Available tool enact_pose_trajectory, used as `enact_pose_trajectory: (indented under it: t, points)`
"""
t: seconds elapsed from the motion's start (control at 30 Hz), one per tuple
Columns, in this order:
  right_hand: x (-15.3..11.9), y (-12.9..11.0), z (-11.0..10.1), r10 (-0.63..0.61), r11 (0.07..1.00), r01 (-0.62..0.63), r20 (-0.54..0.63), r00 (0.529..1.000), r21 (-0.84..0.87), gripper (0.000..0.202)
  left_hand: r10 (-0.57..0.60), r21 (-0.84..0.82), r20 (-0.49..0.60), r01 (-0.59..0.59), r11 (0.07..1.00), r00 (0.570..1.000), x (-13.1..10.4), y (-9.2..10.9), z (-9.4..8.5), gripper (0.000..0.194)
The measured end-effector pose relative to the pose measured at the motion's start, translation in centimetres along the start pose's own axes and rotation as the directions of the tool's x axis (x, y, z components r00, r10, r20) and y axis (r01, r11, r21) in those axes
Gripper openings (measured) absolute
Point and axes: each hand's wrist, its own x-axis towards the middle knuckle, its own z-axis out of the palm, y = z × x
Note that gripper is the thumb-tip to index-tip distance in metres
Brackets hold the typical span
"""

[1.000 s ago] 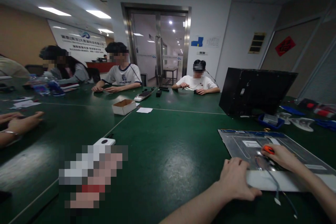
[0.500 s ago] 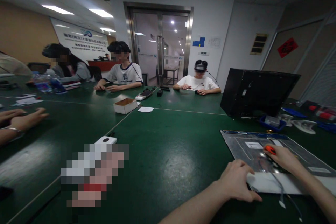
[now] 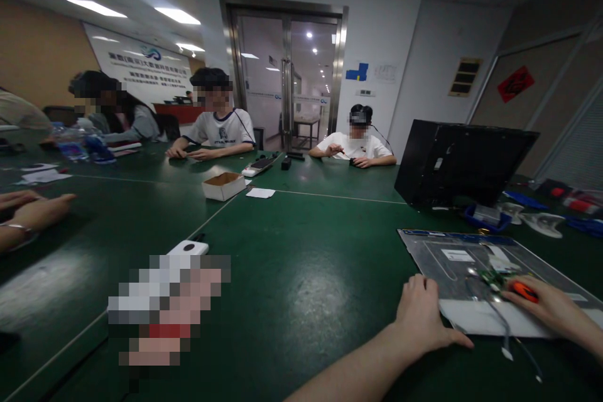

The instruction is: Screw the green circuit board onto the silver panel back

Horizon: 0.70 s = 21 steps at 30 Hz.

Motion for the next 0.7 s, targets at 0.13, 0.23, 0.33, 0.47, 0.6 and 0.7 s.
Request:
enact_pose_trajectory:
  t: [0.13, 0.23, 0.33, 0.47, 0.6, 0.7]
  points:
    - [0.4, -0.6, -0.6, -0.064, 0.992, 0.059, 0.042, 0.997, 0.109, 0.034, -0.032, 0.069, -0.005, 0.033, 0.997, 0.999, -0.1, 0.4, -0.3, 0.102]
    - [0.3, -1.0, -0.4, -0.104, 0.99, 0.101, 0.03, 0.994, 0.102, 0.037, 0.01, 0.135, -0.038, -0.005, 0.991, 0.999, 0.2, 0.1, 0.4, 0.095]
    - [0.4, -0.8, 0.3, -0.114, 0.989, 0.112, 0.009, 0.993, 0.101, 0.045, 0.063, 0.185, -0.081, -0.047, 0.982, 0.995, 0.7, -0.4, 1.3, 0.091]
    - [1.4, 0.1, 1.5, -0.061, 0.995, 0.058, 0.031, 0.998, 0.081, 0.057, 0.081, 0.171, -0.052, -0.071, 0.983, 0.995, 0.7, -0.8, 1.2, 0.092]
    - [2.5, -0.4, 1.9, -0.043, 0.999, 0.042, 0.074, 0.996, 0.014, 0.068, 0.113, 0.211, 0.007, -0.111, 0.971, 0.994, 0.2, -0.6, 0.4, 0.093]
    - [2.8, -2.6, 1.9, -0.036, 0.999, 0.039, 0.105, 0.994, -0.023, 0.068, 0.123, 0.286, 0.082, -0.141, 0.948, 0.989, 0.0, -0.2, 0.3, 0.093]
